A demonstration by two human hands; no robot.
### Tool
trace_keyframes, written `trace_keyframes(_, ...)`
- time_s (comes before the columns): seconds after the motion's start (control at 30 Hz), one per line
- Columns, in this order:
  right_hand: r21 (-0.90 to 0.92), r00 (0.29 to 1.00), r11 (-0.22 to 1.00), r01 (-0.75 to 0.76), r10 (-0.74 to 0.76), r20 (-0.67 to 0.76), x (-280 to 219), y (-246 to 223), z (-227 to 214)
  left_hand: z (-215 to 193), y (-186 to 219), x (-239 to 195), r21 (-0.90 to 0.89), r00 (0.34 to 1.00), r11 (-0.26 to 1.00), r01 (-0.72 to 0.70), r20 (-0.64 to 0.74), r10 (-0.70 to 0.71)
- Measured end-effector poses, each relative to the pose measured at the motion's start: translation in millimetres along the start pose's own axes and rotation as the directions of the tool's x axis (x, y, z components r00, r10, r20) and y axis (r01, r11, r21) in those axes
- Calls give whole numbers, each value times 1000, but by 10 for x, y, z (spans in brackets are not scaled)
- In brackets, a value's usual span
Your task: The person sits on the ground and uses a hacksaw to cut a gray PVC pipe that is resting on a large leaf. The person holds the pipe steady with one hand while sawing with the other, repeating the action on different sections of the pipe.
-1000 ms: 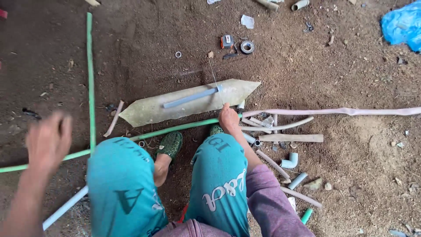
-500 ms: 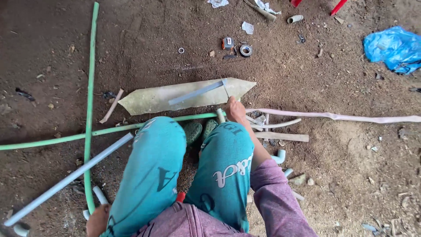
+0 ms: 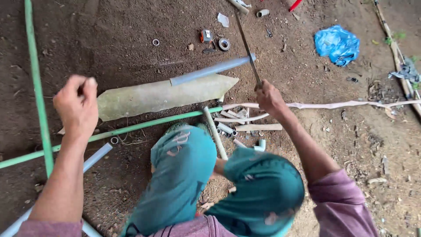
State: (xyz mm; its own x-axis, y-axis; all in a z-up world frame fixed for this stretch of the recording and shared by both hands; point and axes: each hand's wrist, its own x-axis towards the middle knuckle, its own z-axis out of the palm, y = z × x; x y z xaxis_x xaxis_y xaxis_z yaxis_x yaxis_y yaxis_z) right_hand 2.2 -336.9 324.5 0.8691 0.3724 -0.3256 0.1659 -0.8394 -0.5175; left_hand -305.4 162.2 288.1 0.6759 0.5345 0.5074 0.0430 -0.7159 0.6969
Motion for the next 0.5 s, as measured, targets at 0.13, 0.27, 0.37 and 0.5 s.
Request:
trace_keyframes(0.13,-175,995,980,-95,99,17,582,147,313,568,63,635,-86,995,993,-83,52,87)
trace_keyframes(0.27,-396,999,917,54,-51,17,1351,593,1054,1570,-149,901,-44,970,986,-160,178,166)
trace_keyframes(0.37,-448,997,891,73,-48,67,1617,639,1626,2348,-201,811,64,919,986,-152,377,118)
trace_keyframes(0.5,-407,988,913,-29,89,129,1609,479,1965,3251,-217,473,205,786,965,-163,618,2)
